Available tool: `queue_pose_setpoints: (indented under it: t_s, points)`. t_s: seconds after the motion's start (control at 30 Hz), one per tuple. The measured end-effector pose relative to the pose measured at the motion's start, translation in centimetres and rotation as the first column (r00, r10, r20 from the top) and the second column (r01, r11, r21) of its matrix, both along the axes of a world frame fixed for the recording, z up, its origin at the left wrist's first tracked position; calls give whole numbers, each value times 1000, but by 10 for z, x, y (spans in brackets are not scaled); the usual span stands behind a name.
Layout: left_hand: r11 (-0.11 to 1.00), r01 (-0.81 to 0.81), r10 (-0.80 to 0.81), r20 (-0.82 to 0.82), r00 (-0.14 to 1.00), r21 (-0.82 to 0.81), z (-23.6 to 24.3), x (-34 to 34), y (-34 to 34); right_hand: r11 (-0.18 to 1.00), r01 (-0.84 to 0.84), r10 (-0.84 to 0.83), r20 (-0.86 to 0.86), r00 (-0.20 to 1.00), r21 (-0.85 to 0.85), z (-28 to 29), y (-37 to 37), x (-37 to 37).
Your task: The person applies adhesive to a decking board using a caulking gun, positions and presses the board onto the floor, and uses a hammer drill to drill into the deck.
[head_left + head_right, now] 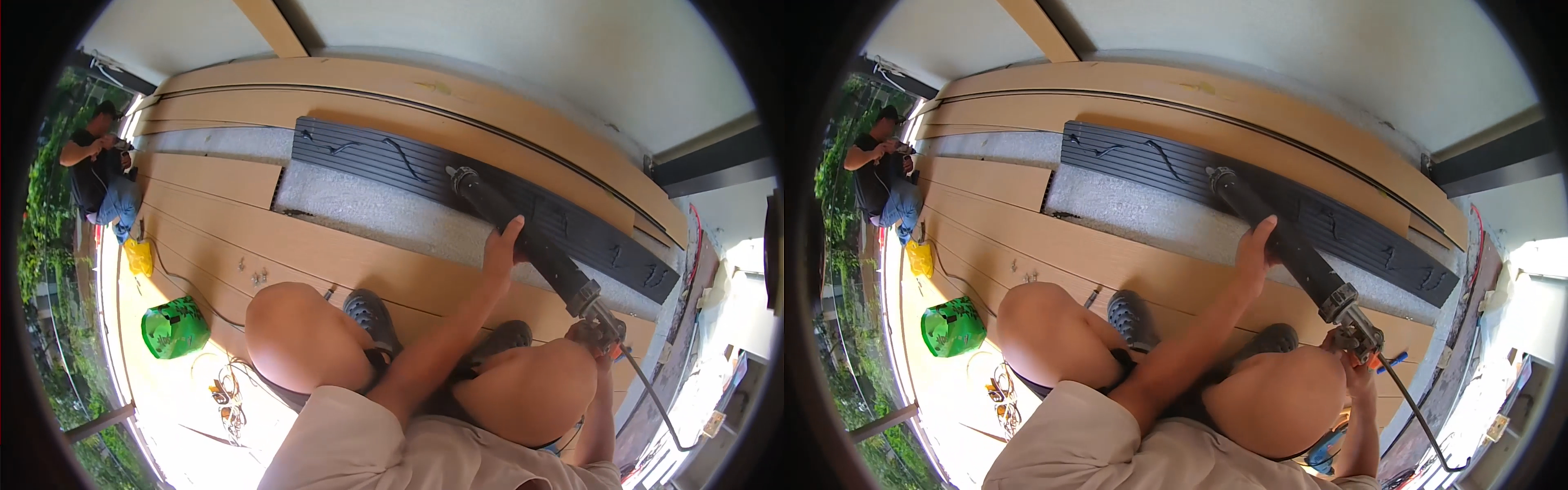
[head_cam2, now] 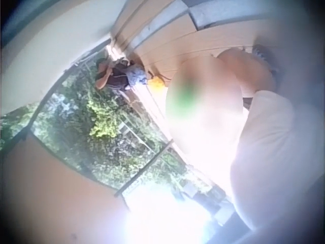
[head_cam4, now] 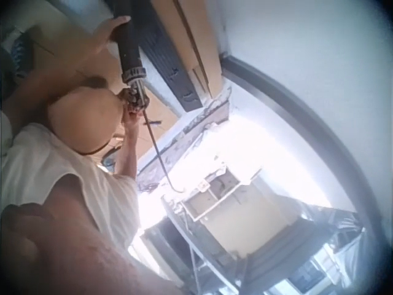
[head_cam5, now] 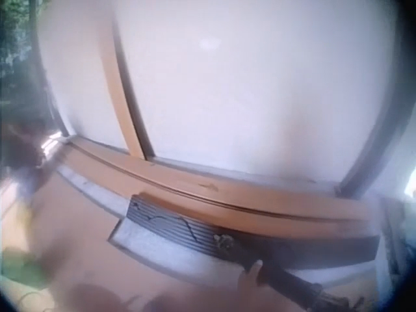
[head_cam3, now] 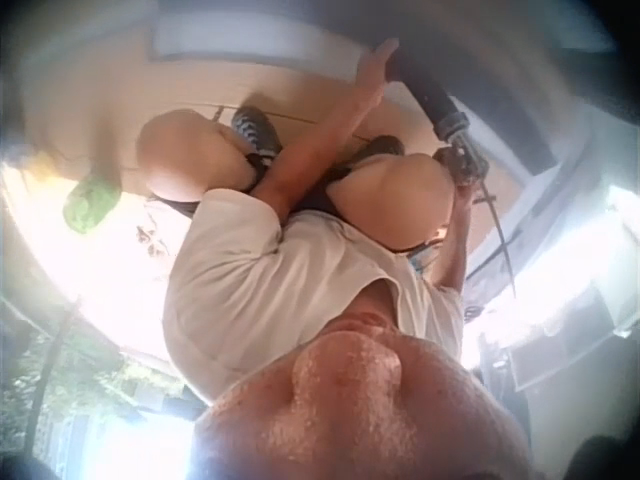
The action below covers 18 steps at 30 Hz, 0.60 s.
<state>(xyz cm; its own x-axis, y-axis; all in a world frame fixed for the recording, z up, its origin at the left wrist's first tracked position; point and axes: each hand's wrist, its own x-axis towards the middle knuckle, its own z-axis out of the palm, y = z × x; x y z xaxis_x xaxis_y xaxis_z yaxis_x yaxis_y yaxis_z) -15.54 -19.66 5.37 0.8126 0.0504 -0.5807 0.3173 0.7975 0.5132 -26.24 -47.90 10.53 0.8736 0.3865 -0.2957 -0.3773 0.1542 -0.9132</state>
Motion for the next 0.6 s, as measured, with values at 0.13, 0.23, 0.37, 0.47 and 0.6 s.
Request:
queue_pose_setpoints:
  t_s: [0.13, 0.23, 0.37, 0.47, 0.6]
  points:
    - [995, -61, 64, 48, 997, -76, -12, 12, 28, 962, -129, 127, -26, 992, -240, -6, 30, 26]
    - [997, -28, 30, 30, 999, -67, -24, 6, 39, 938, -150, 153, -15, 988, -312, -7, 36, 29]
    - [995, -61, 59, -33, 998, -80, -31, -16, 34, 950, -93, 107, 31, 994, -297, -10, 28, 18]
    - [989, -96, 88, -78, 993, -113, -19, -17, -4, 952, 10, 5, 47, 999, -305, -13, -16, 11]
    - [993, -16, 23, 59, 998, -114, -31, -27, 12, 959, 38, -31, 30, 999, -279, -30, -33, 6]
